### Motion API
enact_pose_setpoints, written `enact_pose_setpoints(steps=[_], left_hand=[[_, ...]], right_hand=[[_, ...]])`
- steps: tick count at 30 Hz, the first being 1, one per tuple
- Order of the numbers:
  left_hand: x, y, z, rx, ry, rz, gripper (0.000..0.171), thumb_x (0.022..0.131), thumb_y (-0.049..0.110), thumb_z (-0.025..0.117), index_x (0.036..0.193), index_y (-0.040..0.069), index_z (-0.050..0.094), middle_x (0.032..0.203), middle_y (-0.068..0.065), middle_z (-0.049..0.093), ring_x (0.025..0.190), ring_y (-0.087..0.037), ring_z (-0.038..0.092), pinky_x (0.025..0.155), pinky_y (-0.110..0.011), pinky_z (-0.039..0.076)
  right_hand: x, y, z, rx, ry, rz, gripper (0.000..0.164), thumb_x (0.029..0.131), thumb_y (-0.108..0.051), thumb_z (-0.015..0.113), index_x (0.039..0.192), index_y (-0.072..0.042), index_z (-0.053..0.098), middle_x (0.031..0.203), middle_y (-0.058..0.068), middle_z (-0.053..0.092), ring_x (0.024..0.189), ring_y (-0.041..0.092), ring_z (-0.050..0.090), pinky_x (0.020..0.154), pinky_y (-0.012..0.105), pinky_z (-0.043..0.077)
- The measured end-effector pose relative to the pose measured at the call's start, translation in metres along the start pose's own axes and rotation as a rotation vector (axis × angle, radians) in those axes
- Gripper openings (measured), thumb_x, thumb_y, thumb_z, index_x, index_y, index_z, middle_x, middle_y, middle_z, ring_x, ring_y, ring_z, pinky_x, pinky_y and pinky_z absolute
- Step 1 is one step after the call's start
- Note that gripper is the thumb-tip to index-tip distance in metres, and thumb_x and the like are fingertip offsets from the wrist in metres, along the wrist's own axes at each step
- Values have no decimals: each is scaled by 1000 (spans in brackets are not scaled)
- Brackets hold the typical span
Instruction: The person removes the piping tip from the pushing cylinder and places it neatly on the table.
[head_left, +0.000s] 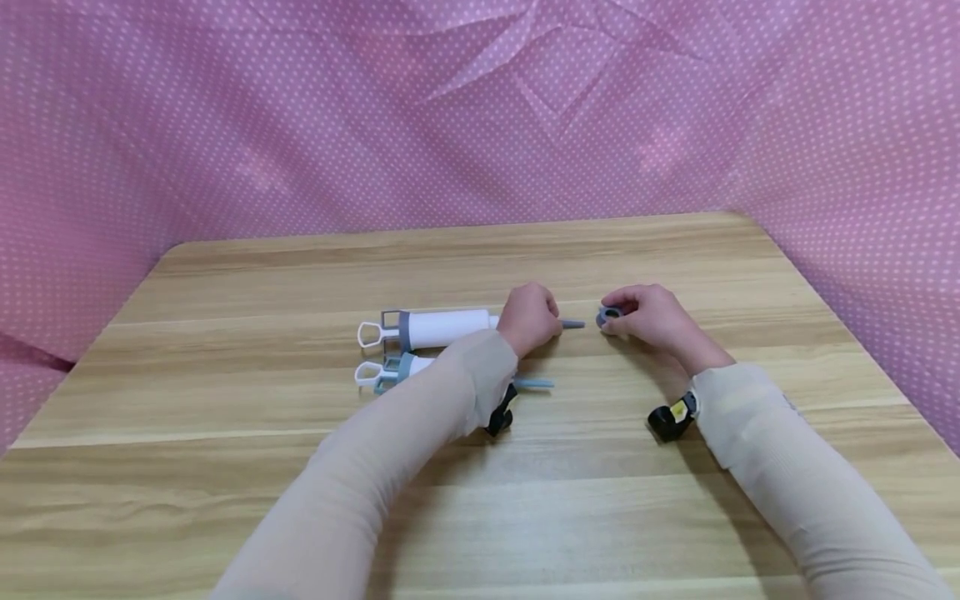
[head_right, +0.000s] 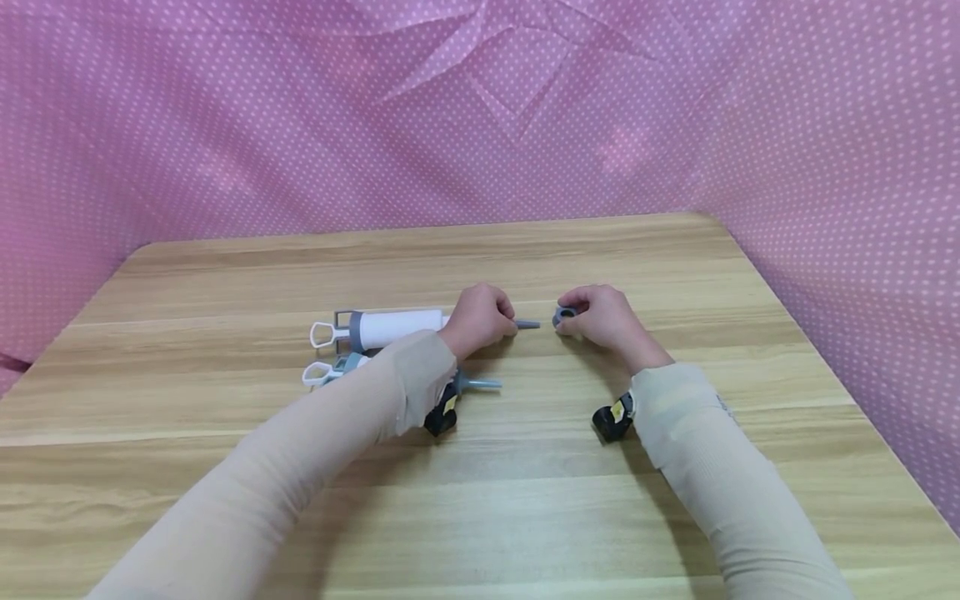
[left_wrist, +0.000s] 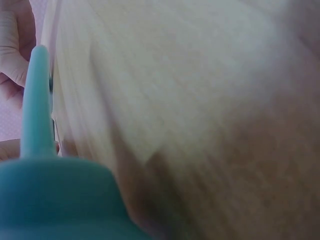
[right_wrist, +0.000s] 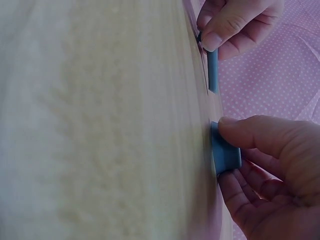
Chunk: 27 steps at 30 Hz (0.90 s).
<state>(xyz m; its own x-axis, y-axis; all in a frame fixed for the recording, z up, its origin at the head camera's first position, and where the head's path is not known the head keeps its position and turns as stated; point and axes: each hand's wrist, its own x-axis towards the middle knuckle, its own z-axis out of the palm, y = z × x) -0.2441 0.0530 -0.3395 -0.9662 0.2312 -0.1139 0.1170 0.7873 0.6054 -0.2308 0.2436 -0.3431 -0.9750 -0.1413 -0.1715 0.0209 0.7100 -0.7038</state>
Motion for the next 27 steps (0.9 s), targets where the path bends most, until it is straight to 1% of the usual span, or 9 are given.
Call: enact_pose_setpoints(steps=[4,11,15,18,21,24,27], left_hand=[[0,-1,0,-17,-2,-2,4,77,8,71,79,8,67,79,-1,62,74,-15,54,61,-21,43],[0,-1,0,-11,-6,9,4,78,10,71,80,7,69,82,-1,62,76,-14,53,62,-21,43],[-1,-1,-1,-23,-10,2,6,78,10,72,82,7,69,85,-2,62,78,-15,53,64,-22,43],[-2,-2,-2,-19,-11,0,12,77,12,73,87,7,69,90,-3,63,82,-16,54,69,-23,45],[-3,-3,-5,-29,-8,-11,23,76,15,75,96,7,68,98,-4,64,87,-17,55,76,-25,47],[-4,-4,-9,-76,-13,-20,33,75,17,77,104,5,66,104,-5,64,91,-17,55,80,-27,47],[-8,-4,-16,-120,-40,-13,40,75,19,78,109,5,63,107,-6,62,89,-17,56,79,-28,47]], right_hand=[[0,-1,-1,11,-8,10,43,82,-14,69,122,-3,57,112,17,58,100,26,50,85,35,40],[0,0,-1,39,-21,33,47,81,-14,70,124,-4,54,114,16,56,102,26,49,87,35,40],[0,-2,0,45,-25,40,50,81,-15,71,126,-4,53,114,16,54,103,26,47,87,35,39],[0,-2,0,49,-29,43,52,81,-16,71,127,-4,51,116,16,53,105,27,47,89,36,39],[-1,-3,0,61,-31,38,56,80,-15,71,130,-3,48,119,17,52,108,28,47,92,39,38],[-2,-4,-2,78,-35,35,62,80,-14,72,133,-3,43,122,18,50,111,30,46,96,42,37],[-3,-7,-5,82,-42,44,67,79,-15,72,136,-3,38,127,20,46,115,32,44,99,45,35]])
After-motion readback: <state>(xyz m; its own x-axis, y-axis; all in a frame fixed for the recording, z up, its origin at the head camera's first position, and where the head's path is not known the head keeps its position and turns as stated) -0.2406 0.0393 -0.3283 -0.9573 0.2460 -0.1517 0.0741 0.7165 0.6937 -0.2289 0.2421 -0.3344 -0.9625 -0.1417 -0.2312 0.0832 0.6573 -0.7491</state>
